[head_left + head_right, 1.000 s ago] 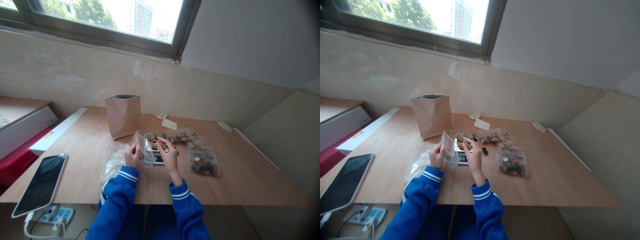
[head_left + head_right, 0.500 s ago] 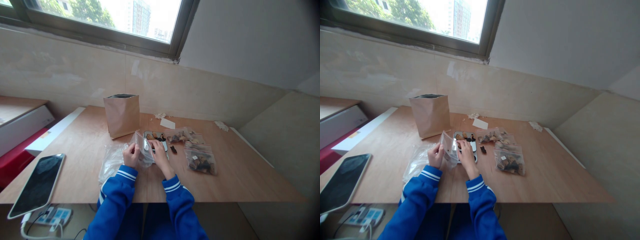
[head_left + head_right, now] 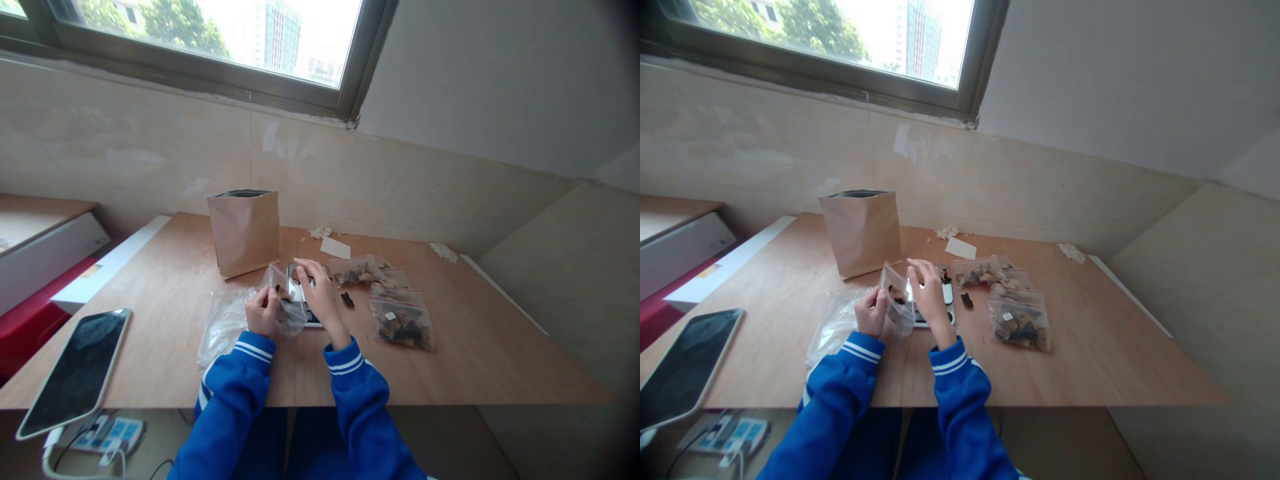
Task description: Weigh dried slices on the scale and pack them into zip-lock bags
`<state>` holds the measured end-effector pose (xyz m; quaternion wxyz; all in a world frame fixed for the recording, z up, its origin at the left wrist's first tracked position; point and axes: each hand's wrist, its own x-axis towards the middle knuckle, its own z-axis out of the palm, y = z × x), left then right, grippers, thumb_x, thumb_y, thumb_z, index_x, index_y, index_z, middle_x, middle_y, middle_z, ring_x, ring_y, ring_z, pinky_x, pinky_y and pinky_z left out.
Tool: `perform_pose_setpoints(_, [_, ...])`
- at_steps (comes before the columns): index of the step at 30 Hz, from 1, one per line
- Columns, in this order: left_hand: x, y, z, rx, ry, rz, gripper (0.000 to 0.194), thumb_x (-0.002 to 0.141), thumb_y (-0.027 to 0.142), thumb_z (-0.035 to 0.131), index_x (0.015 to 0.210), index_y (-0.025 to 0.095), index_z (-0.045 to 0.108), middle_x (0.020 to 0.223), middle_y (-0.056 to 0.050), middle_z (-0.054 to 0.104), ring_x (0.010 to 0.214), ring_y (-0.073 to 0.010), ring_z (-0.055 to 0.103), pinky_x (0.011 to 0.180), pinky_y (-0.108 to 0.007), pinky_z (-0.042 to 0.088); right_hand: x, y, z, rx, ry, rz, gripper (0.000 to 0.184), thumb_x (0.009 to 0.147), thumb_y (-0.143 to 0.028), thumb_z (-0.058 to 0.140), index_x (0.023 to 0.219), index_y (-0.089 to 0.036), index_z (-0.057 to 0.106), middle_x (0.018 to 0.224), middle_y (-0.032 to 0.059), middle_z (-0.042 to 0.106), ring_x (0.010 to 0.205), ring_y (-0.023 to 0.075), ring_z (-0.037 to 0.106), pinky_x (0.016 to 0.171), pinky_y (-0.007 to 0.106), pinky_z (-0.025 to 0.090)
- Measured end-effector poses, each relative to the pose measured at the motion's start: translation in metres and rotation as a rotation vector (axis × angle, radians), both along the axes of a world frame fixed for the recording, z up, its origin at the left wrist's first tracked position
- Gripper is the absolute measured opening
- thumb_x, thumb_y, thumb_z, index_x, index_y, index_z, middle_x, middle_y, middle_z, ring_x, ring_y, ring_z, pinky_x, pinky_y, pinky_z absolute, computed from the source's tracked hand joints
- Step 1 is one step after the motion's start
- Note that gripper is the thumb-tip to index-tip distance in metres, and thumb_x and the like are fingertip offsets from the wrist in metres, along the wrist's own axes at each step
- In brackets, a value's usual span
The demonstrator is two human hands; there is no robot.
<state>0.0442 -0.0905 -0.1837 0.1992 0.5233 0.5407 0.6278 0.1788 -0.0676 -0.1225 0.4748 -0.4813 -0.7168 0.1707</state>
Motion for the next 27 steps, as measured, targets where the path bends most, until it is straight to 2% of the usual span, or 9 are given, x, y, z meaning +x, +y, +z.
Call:
perform_pose_setpoints(3, [0.001,0.0,-0.001,-0.007,-0.006,0.003,0.038,0.084,0.036,0.046,0.049,0.021,0.042,0.043,0.004,0.043,0.043,-0.0103,0.04,0.049,-0.024,0.032,0.01,0.019,-0.03,0.007,-0.142,-0.141,0.036,0.095,-0.032,0.044,0.125,-0.02,0.061,0.133,0.0146,0.055,0.129,0.0262,0.047,0.108,0.047,0.038])
perform_pose_setpoints(6, [0.002,0.0,-0.001,-0.01,0.018,-0.019,0.039,0.085,0.036,0.046,0.049,0.02,0.043,0.044,0.003,0.045,0.044,-0.0102,0.041,0.049,-0.024,0.032,0.019,0.036,-0.06,-0.013,-0.303,-0.115,0.046,0.091,-0.035,0.053,0.134,-0.017,0.053,0.142,0.0178,0.047,0.137,0.0304,0.037,0.11,0.052,0.034])
perform_pose_setpoints(8, [0.002,0.0,-0.002,-0.002,0.04,-0.023,0.04,0.085,0.035,0.047,0.049,0.02,0.043,0.044,0.003,0.044,0.045,-0.0101,0.04,0.05,-0.024,0.032,0.022,0.043,-0.073,-0.018,-0.359,-0.082,0.048,0.091,-0.035,0.055,0.135,-0.018,0.051,0.141,0.0173,0.048,0.136,0.0303,0.038,0.11,0.051,0.034])
perform_pose_setpoints(10, [0.002,0.0,-0.002,0.002,0.04,-0.012,0.039,0.085,0.035,0.047,0.049,0.02,0.042,0.044,0.004,0.042,0.044,-0.0099,0.038,0.049,-0.024,0.03,0.022,0.048,-0.08,-0.019,-0.382,-0.079,0.042,0.092,-0.033,0.053,0.131,-0.017,0.055,0.134,0.0166,0.053,0.129,0.0294,0.045,0.107,0.049,0.037])
perform_pose_setpoints(14, [0.002,0.0,-0.004,-0.002,0.01,-0.003,0.039,0.085,0.035,0.047,0.05,0.021,0.038,0.044,0.004,0.04,0.044,-0.0094,0.037,0.047,-0.023,0.029,0.023,0.051,-0.082,-0.023,-0.418,-0.119,0.031,0.092,-0.029,0.052,0.12,-0.016,0.062,0.118,0.0157,0.06,0.112,0.0287,0.052,0.099,0.046,0.043])
perform_pose_setpoints(22, [0.002,0.001,-0.004,-0.007,-0.006,-0.002,0.039,0.086,0.036,0.046,0.05,0.02,0.037,0.044,0.005,0.039,0.044,-0.0092,0.037,0.047,-0.023,0.029,0.025,0.05,-0.077,-0.015,-0.393,-0.119,0.029,0.095,-0.02,0.039,0.108,-0.014,0.064,0.104,0.0156,0.059,0.099,0.0281,0.056,0.091,0.045,0.046])
perform_pose_setpoints(25, [0.003,0.001,-0.004,-0.01,-0.012,0.008,0.04,0.086,0.036,0.046,0.05,0.02,0.039,0.044,0.005,0.04,0.044,-0.0092,0.038,0.048,-0.023,0.03,0.023,0.045,-0.067,-0.022,-0.28,-0.078,0.029,0.095,-0.021,0.038,0.105,-0.015,0.064,0.103,0.0154,0.062,0.099,0.0275,0.058,0.091,0.042,0.047])
perform_pose_setpoints(27, [0.003,0.001,-0.005,-0.011,-0.016,0.006,0.04,0.087,0.036,0.046,0.051,0.02,0.039,0.045,0.005,0.041,0.044,-0.0092,0.039,0.048,-0.023,0.03,0.02,0.039,-0.052,-0.026,-0.142,-0.082,0.027,0.095,-0.025,0.04,0.104,-0.015,0.064,0.103,0.0146,0.064,0.099,0.0264,0.059,0.09,0.04,0.047])
